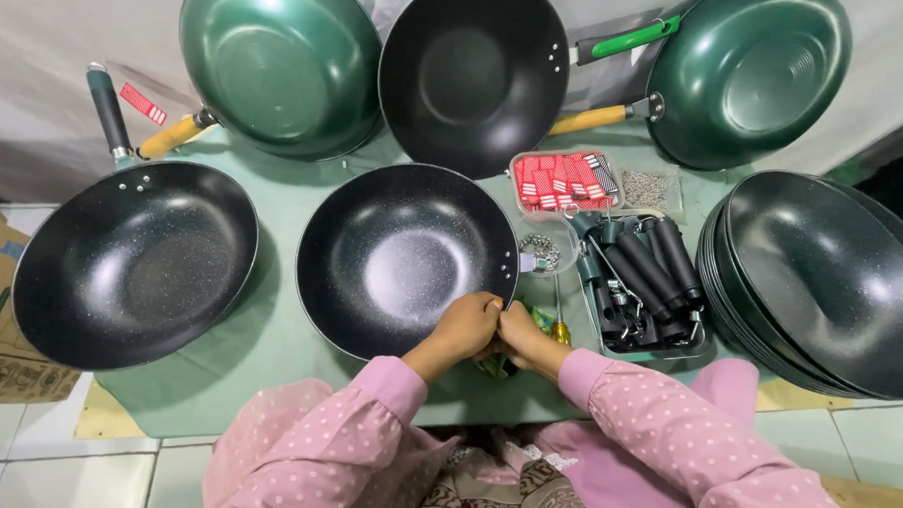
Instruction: Assembling a wok pan by attaching the handle using a screwdriver
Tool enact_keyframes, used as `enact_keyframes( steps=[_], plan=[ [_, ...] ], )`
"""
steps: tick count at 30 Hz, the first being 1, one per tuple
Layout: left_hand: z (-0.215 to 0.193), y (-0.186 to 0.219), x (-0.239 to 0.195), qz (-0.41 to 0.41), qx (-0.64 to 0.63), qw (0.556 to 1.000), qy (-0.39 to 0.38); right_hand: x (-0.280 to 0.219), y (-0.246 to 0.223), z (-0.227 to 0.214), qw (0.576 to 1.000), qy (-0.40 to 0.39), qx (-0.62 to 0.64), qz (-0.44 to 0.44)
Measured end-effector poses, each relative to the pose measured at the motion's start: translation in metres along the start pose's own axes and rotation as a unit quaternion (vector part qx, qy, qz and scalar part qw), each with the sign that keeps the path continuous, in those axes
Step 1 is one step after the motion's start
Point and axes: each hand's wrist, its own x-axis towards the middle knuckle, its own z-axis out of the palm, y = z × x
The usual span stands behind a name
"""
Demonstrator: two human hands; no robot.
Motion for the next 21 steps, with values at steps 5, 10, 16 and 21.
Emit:
enact_keyframes(
  steps=[5, 10, 16, 21],
  plan=[
    [-0.006, 0.007, -0.005, 0.015, 0.008, 1.000, 0.002, 0.003, 0.000, -0.011, 0.998, -0.050, 0.029, 0.036],
    [-0.021, 0.018, -0.014, 0.041, 0.008, 0.999, -0.013, 0.025, 0.034, -0.036, 0.992, -0.098, -0.076, -0.011],
    [-0.032, 0.020, -0.017, 0.057, 0.010, 0.998, -0.012, 0.061, 0.086, -0.074, 0.942, -0.032, -0.312, -0.120],
    [-0.041, 0.035, -0.033, 0.066, 0.021, 0.997, -0.031, 0.053, 0.105, -0.077, 0.891, -0.021, -0.451, -0.048]
  ],
)
